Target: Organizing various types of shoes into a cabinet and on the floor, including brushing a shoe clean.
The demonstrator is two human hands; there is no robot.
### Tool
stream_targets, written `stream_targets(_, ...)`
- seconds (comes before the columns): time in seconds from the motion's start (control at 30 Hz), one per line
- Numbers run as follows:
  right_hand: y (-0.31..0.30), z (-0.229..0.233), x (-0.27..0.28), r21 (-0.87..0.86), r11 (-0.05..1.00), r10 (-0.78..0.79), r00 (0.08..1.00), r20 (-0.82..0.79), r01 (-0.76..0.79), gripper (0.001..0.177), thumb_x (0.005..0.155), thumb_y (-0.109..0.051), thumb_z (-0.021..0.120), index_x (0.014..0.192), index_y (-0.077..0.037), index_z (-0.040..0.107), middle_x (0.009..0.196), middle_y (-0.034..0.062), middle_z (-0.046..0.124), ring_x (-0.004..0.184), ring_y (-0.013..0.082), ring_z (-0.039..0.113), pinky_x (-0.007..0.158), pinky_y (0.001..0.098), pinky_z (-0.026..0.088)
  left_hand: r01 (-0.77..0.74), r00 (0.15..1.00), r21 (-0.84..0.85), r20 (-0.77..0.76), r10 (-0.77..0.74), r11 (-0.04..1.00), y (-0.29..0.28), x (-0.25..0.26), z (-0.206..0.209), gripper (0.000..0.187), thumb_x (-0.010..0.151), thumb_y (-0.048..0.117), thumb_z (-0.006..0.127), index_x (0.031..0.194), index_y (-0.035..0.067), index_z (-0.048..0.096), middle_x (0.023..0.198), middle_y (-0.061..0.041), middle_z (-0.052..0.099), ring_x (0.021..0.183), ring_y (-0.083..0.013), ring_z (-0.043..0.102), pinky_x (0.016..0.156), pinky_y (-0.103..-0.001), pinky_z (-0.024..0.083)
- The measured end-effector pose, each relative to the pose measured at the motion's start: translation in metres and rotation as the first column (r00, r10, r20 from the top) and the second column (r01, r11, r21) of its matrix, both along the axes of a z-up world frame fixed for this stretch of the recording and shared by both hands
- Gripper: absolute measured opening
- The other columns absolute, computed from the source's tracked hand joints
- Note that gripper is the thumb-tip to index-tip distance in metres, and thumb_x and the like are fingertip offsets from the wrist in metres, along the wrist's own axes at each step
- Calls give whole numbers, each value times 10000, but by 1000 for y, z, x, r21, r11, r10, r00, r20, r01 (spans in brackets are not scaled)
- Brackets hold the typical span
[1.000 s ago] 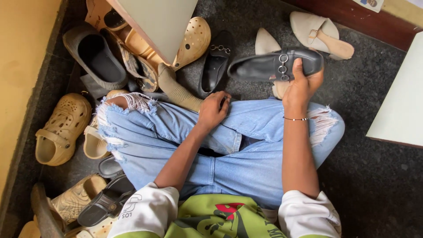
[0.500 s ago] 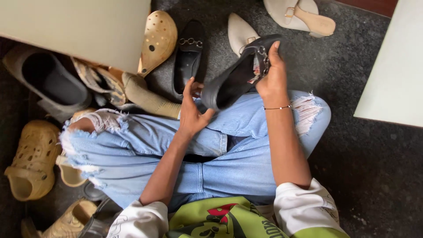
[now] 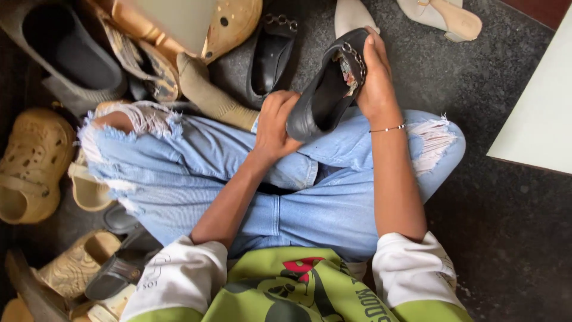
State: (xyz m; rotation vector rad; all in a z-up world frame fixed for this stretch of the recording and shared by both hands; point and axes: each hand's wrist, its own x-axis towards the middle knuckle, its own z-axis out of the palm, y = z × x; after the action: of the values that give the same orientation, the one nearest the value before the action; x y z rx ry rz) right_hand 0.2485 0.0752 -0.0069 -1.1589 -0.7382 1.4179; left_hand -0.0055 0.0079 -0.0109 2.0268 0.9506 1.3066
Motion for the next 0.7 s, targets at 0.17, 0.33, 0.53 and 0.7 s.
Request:
stream_targets(0.17, -6, 20, -10, -22, 985, 157, 952, -261, -169, 697, 1060, -475, 562, 1579, -38, 407, 1469, 97, 580, 1338, 217, 592, 1159, 396, 505, -109, 994, 7, 14, 109, 994, -6, -2, -1, 692, 841, 379, 810, 1359, 21, 522, 1345, -198, 533, 1238, -395, 568, 1077, -489, 484)
stream_targets(0.33, -24, 24, -8, 39, 945, 326, 940, -101, -324, 774, 1009, -277, 664, 1637, -69, 261, 1548, 75, 484, 1408, 196, 526, 1186, 373, 470, -112, 990, 33, 94, 109, 993, -15, -6, 3, 717, 861, 371, 823, 1401, 37, 490, 1444, -214, 459, 1300, -395, 549, 1117, -474, 486)
stream_targets(0.53, -27, -7, -1, 64, 879, 477, 876, -75, -473, 851, 935, 40, 593, 1678, -44, 187, 1606, 114, 434, 1487, 215, 464, 1231, 324, 407, -100, 995, 63, -2, 101, 993, -27, -12, 23, 674, 832, 367, 790, 1359, 37, 530, 1423, -180, 498, 1294, -381, 555, 1106, -474, 474)
stream_targets(0.7, -18, -13, 12, 134, 842, 496, 847, 191, -523, 849, 843, -55, 478, 1659, 8, 250, 1640, 141, 422, 1533, 240, 402, 1263, 335, 304, -33, 999, 148, 28, 29, 988, -29, -14, 19, 594, 900, 408, 733, 1345, 58, 553, 1396, -155, 563, 1284, -364, 577, 1092, -459, 471)
